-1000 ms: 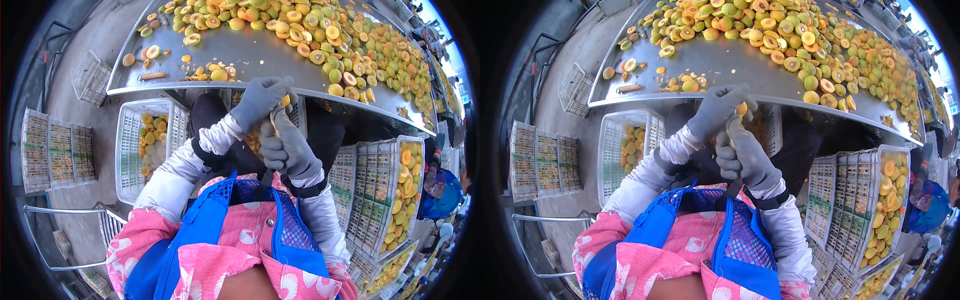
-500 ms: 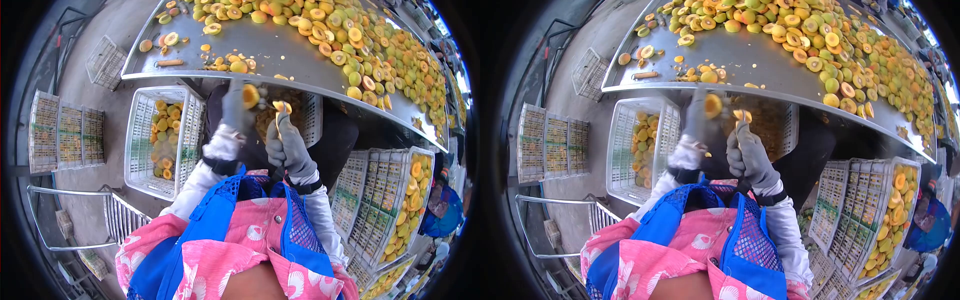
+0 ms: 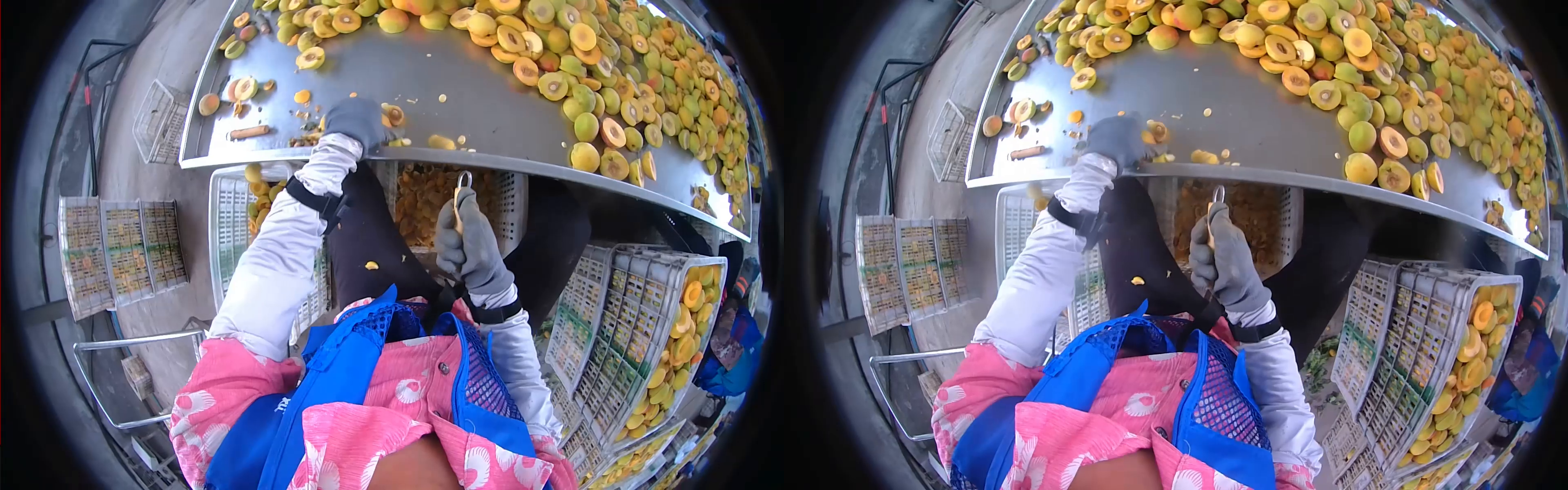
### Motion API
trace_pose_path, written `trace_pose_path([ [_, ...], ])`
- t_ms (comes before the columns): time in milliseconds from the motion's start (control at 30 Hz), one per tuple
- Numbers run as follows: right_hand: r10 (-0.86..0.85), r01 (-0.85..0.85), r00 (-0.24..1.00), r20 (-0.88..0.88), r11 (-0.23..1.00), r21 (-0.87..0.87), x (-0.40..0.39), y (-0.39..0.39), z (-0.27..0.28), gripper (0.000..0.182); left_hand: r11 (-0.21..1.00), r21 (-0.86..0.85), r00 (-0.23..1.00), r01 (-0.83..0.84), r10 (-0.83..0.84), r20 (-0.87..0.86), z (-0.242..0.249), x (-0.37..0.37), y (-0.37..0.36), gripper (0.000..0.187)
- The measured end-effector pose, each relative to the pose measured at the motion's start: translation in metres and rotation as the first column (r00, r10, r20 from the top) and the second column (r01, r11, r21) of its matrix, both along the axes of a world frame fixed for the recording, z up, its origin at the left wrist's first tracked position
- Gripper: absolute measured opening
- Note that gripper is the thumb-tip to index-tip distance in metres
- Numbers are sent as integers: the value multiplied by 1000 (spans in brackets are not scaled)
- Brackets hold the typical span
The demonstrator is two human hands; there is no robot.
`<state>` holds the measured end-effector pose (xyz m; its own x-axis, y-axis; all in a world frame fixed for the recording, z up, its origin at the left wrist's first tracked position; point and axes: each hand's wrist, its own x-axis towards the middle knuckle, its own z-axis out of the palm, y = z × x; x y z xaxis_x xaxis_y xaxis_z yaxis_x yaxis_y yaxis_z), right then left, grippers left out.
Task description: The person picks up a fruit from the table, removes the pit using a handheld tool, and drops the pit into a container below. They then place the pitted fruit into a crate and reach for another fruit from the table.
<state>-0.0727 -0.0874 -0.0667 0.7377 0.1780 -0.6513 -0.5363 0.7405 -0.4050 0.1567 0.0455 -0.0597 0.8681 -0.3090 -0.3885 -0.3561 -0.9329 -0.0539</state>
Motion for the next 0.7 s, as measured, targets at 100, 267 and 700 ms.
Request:
trace_pose_path([
  [100,-17,16,999,-45,999,-28,2,-3,-14,49,970,-223,994,95,-78,82,-34,10,-5,49],
  [267,-18,30,997,71,987,-161,12,-9,1,47,798,-555,939,-236,39,-343,-15,18,-28,55],
  [700,20,191,950,311,750,-633,3,14,55,28,-240,-811,732,-534,-611,-301,31,-115,-28,37],
])
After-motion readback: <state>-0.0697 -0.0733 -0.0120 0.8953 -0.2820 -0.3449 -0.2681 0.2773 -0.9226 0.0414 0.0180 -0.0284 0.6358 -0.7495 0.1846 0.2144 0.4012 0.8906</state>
